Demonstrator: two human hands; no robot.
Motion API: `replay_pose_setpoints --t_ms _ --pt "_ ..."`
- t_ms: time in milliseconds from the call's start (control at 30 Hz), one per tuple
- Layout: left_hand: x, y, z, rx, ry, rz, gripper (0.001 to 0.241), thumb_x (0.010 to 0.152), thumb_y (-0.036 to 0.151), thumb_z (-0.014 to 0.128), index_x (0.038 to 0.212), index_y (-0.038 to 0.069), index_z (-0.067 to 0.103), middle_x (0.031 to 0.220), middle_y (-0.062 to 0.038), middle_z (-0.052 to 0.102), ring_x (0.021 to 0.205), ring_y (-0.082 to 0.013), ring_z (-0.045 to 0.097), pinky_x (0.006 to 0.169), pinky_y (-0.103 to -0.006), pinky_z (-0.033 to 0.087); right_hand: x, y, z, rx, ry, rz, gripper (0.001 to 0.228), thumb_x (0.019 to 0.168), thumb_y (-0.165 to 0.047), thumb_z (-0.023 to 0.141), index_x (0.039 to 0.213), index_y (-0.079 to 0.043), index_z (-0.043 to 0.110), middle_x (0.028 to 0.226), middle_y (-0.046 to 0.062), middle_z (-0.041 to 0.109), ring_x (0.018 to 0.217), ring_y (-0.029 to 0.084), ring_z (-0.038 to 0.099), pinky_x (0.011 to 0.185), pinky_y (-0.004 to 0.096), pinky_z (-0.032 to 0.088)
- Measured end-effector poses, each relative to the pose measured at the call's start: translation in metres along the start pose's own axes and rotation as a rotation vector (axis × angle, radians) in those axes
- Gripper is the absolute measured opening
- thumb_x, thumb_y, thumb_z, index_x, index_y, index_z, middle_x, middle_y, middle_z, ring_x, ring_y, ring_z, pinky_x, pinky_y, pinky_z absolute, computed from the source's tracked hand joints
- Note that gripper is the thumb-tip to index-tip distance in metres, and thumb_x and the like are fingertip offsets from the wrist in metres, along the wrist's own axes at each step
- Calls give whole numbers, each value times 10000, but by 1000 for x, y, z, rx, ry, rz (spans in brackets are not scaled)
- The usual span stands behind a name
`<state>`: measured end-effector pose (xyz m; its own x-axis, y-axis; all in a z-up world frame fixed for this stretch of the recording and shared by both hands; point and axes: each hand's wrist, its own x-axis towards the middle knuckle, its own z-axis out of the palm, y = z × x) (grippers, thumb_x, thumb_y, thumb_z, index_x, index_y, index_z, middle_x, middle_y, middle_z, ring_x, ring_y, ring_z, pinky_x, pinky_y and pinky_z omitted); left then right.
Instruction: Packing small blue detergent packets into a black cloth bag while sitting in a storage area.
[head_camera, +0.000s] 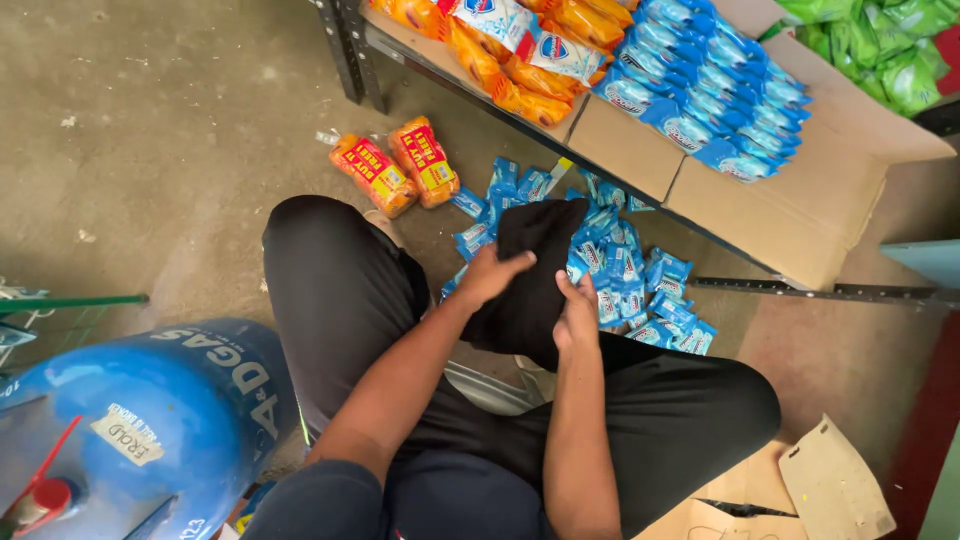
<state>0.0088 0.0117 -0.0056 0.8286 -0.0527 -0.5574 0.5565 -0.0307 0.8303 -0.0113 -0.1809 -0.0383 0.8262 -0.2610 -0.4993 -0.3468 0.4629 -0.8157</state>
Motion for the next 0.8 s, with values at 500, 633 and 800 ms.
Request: replay_pose_setpoints --t_ms 500,633,800 --pt "-3 13 -22 -430 -403 -454 933 727 291 978 1448 -74 511 1274 -352 635 1117 -458 678 810 -596 600 1 -43 -33 157 35 -7 382 887 -73 788 1242 -133 660 1100 153 747 946 288 766 852 464 662" --pt "-9 33 -29 -453 -355 -186 847 621 110 999 1353 -73 615 1228 -302 678 1088 -459 685 853 -609 581 0 -62 -38 330 139 87 804 888 -80 820 1531 -227 360 1230 115 632 987 290 713 967 561 595" --pt "-38 87 -68 -495 -221 127 529 645 -2 953 1132 -7 745 1050 -154 751 961 -297 737 786 -463 629 -21 -107 -26 570 20 177 212 847 -259 713 1013 -127 704 1114 175 741 1114 403 706 1054 590 506"
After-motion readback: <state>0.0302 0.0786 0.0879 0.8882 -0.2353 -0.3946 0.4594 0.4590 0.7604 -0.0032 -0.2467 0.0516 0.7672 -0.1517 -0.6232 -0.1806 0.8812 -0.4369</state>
